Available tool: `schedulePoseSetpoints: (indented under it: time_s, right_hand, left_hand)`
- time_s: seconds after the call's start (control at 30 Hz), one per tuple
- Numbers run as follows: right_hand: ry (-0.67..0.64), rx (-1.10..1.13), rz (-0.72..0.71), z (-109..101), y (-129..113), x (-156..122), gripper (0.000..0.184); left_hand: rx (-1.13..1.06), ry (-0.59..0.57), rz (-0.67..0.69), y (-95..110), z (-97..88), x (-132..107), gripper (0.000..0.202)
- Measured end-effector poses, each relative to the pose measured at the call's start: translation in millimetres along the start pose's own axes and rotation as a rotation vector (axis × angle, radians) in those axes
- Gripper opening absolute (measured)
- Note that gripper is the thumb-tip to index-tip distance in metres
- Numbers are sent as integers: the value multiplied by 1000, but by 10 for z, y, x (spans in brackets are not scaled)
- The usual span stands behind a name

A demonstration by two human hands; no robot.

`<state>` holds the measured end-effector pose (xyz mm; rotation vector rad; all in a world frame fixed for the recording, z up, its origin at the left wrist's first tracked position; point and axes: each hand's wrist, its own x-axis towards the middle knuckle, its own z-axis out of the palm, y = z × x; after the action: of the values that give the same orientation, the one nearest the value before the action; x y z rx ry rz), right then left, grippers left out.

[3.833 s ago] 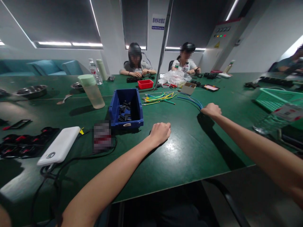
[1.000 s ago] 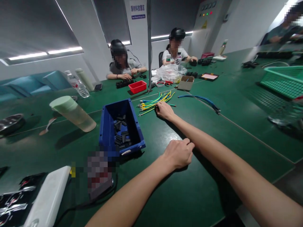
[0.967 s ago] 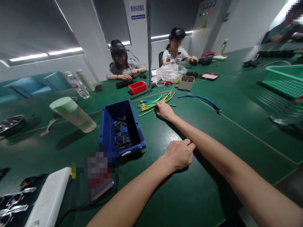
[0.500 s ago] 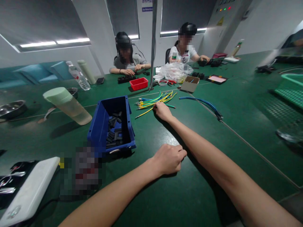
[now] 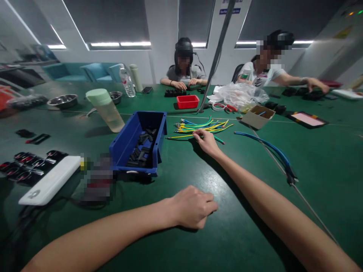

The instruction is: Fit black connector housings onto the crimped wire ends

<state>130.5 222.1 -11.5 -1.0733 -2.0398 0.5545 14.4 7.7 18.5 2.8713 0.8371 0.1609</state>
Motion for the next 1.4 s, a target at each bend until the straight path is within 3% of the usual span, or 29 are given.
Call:
schedulePoseSetpoints:
  time_s: [0.33, 0.87, 0.97, 1.03, 1.13, 1.2, 1.27, 1.33, 1.4]
  right_hand:
    - [-4, 115, 70, -34, 4, -60, 26]
    - [151, 129, 205, -18, 118, -31, 36]
    - [115, 183, 216, -3, 83, -42, 33]
    - [128, 221, 233, 0, 49, -68, 33]
    - [193, 278, 267, -20, -19, -153, 30]
    - [248, 335, 298, -46, -72, -238, 30]
    - [312, 380, 332, -69, -120, -331, 31]
    - [372, 390, 357, -81, -157, -417, 33]
    - [416, 386, 371, -80, -183, -493, 34]
  left_hand:
    - [-3, 16, -38, 28, -20, 27, 11]
    - [23, 19, 34, 1, 7, -4, 16]
    - [34, 48, 66, 25, -86, -28, 18]
    - [39, 141, 56, 14, -291, -77, 22]
    - [39, 444, -144, -139, -810, -230, 27]
    - [63, 675, -378, -355, -1188, -379, 29]
    - [116, 806, -599, -639, -1467, -540, 31]
    - [160, 785, -770, -939, -1579, -680, 30]
    - [202, 648, -912, -1197, -1524, -774, 31]
